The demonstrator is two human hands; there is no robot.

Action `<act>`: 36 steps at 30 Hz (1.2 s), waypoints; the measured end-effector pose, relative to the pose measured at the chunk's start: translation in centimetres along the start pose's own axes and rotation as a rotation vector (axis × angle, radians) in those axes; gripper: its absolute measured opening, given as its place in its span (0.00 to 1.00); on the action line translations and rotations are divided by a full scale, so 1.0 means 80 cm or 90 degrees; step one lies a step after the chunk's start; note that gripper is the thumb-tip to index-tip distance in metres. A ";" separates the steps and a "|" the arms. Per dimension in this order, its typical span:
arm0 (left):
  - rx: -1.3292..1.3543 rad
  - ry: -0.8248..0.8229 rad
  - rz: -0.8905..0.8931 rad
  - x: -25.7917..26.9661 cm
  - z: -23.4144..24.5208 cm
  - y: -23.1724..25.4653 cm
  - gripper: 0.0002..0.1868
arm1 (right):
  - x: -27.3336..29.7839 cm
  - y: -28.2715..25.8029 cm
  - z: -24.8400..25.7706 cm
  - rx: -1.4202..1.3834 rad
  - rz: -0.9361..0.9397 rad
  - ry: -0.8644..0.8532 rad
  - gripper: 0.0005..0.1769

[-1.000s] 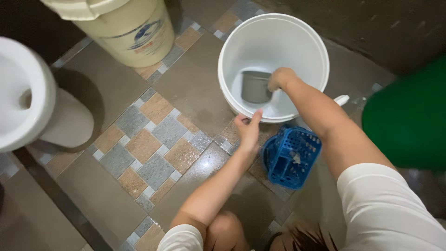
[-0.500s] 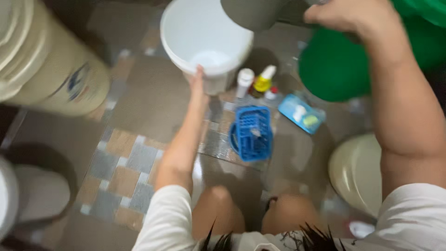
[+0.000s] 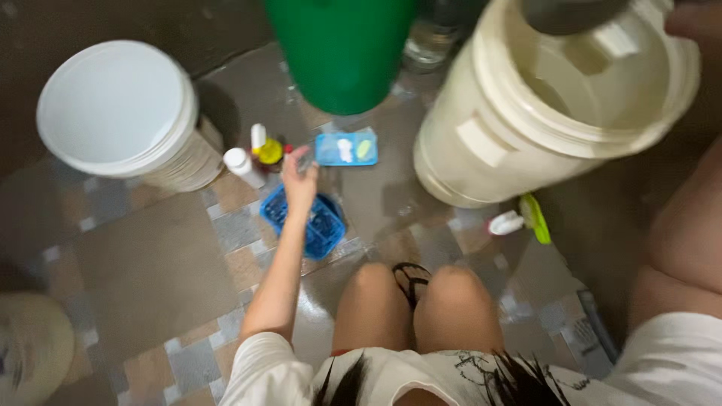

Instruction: The person attaches a yellow handle to a blue plastic caddy, then washes the caddy and a small white bottle in a blue basin using water from a larger bucket. The person places the cleaned items into the caddy.

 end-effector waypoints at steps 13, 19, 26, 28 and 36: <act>0.076 -0.128 0.030 0.071 -0.118 0.117 0.18 | -0.015 0.131 -0.196 0.422 -0.044 -0.355 0.19; 0.009 -0.094 0.083 0.083 -0.064 0.124 0.20 | -0.073 0.117 -0.229 0.379 0.008 -0.396 0.25; 0.061 -0.098 -0.089 0.060 -0.104 0.217 0.19 | -0.064 0.125 -0.236 0.191 -0.010 -0.548 0.40; 0.089 -0.115 -0.134 0.043 -0.120 0.255 0.19 | -0.064 0.143 -0.222 0.128 -0.024 -0.552 0.44; 0.132 -0.139 -0.108 0.035 -0.132 0.315 0.18 | -0.023 0.251 -0.098 -0.046 -0.101 -0.376 0.48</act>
Point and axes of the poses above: each hand's wrist, its own x-axis away from the middle knuckle, its own z-axis out of the back of the hand, y = z × x, the point moved 2 cm from there along -x, towards the middle knuckle, and after that the axes turned 11 degrees about -x, right-handed, at the moved point
